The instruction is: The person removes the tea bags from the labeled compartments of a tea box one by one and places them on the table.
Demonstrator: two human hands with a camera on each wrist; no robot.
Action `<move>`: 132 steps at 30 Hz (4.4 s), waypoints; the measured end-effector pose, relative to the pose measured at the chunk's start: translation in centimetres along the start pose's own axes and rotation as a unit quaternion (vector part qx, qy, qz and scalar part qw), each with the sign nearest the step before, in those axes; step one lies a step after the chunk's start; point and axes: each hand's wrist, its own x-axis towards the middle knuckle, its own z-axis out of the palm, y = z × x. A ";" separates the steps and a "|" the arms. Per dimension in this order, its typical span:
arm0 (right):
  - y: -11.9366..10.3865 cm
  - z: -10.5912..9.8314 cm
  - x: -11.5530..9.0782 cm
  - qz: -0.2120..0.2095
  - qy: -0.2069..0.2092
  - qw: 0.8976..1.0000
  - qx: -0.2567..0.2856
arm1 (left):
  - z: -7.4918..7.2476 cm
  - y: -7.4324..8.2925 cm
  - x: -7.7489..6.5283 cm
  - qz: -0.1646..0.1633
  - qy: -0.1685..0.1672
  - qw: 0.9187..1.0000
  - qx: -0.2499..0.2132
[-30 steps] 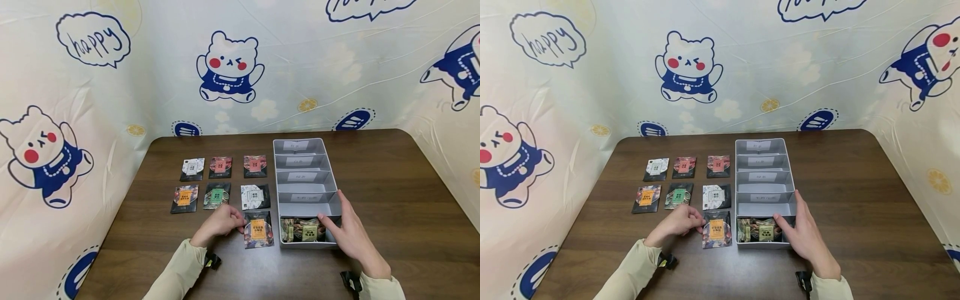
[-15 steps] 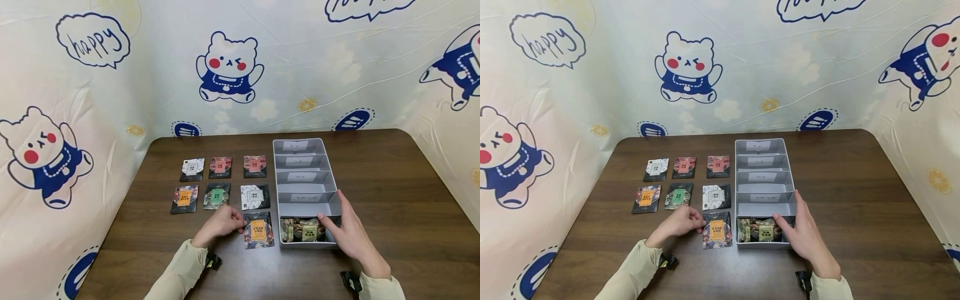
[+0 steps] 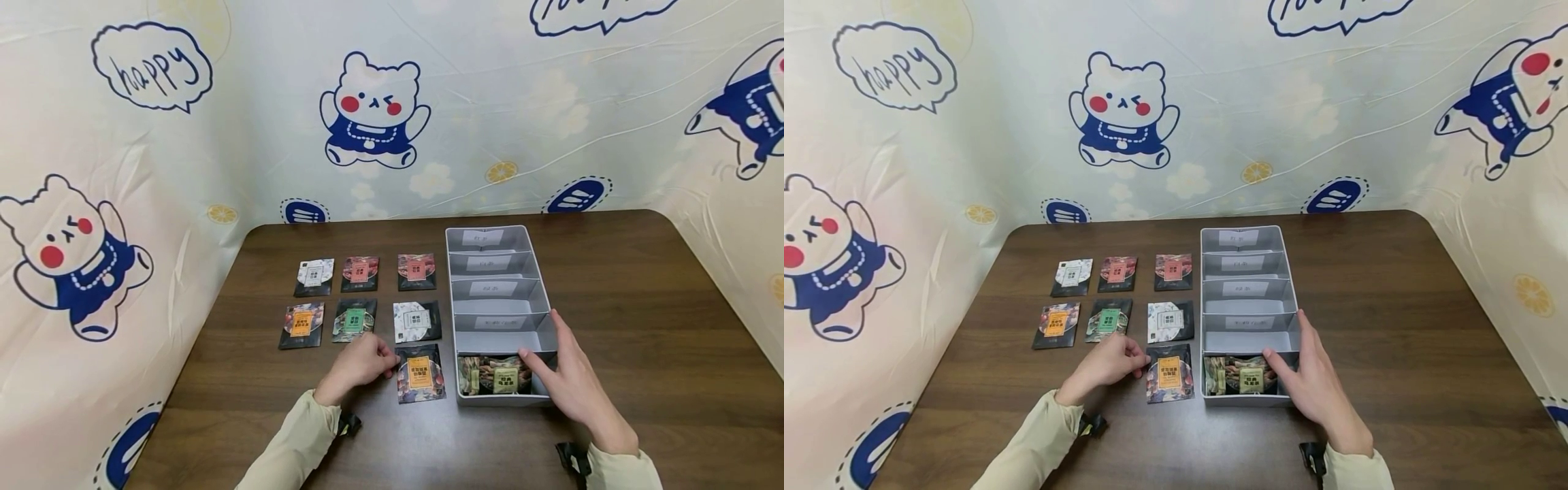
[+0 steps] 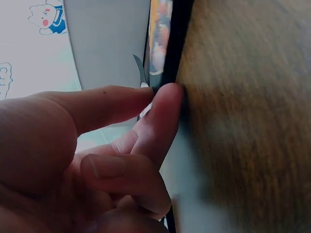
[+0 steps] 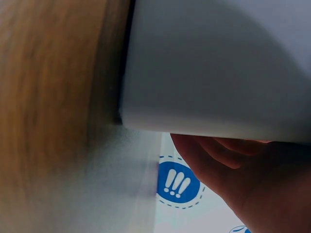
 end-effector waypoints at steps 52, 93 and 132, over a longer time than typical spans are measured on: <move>0.2 0.1 -0.2 -0.031 0.025 0.999 0.017 | 1.3 8.0 -0.6 0.263 0.066 0.959 0.078; 0.4 0.3 0.0 -0.036 0.034 0.999 0.015 | 3.2 12.0 1.2 0.273 0.078 0.928 0.241; 0.3 0.3 0.0 -0.028 0.023 0.999 0.015 | 3.9 12.2 -0.6 0.321 0.044 0.918 0.228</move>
